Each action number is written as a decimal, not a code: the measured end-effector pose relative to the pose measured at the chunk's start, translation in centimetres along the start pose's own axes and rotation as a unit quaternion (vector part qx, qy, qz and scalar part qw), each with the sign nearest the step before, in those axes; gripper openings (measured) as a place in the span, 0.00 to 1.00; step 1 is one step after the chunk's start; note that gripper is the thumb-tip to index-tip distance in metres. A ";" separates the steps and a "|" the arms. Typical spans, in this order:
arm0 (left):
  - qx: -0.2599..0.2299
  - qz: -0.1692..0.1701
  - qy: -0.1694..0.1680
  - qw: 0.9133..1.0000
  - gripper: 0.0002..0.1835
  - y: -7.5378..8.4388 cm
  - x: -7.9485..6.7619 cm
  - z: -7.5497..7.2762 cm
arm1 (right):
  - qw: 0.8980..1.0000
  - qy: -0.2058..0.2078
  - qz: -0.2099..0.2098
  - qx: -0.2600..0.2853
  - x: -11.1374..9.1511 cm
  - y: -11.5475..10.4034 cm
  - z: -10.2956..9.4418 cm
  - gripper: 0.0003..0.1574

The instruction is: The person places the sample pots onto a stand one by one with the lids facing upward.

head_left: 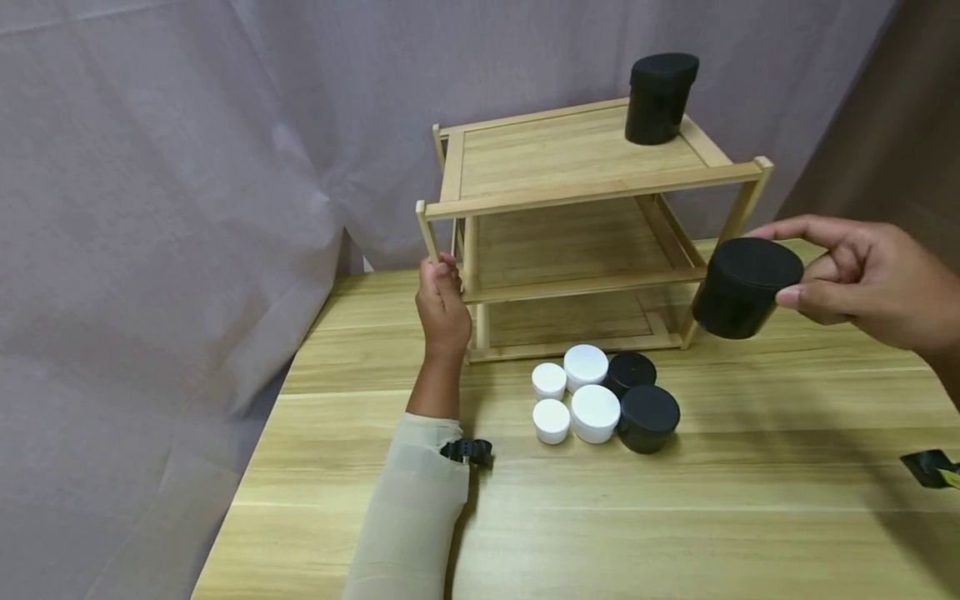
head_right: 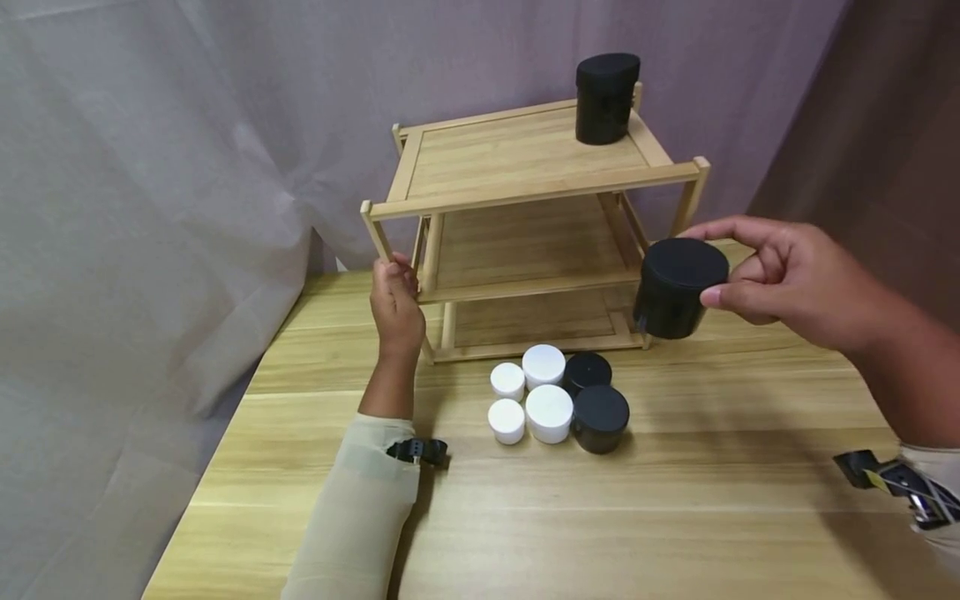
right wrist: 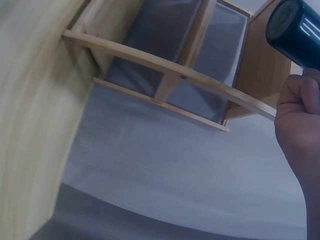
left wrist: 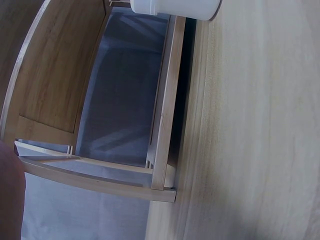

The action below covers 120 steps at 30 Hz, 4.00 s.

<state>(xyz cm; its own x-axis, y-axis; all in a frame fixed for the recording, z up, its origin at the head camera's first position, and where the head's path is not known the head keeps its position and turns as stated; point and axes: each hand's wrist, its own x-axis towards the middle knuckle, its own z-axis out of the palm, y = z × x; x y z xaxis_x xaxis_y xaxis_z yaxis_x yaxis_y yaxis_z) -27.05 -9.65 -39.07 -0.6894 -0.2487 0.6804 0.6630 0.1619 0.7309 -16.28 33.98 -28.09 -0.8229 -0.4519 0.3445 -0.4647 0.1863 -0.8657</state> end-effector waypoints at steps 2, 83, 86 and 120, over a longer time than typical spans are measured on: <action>-0.002 0.001 -0.001 1.000 0.45 0.0 -0.1 0.0 | 1.000 0.003 0.003 -0.001 0.5 -0.5 -0.2 0.49; 0.006 -0.006 0.000 1.000 0.32 -0.6 -0.4 0.2 | 0.992 0.065 0.108 0.001 15.2 -5.4 -3.1 0.42; 0.005 -0.002 -0.001 1.000 0.39 -0.6 -0.4 0.2 | 0.992 0.065 0.111 -0.005 15.4 -5.4 -3.2 0.41; 0.000 0.008 0.000 1.000 0.44 -0.9 -0.2 0.4 | 0.980 0.121 0.154 -0.022 13.8 -5.8 -2.5 0.55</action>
<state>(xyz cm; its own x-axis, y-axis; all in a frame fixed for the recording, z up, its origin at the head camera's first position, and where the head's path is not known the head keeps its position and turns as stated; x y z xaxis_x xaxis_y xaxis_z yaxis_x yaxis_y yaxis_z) -27.61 -9.41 -39.80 -0.6786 -0.2450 0.6924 0.6743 0.1661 0.7196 -25.72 28.86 -17.42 -0.9774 -0.1486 0.1502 -0.1913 0.3206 -0.9277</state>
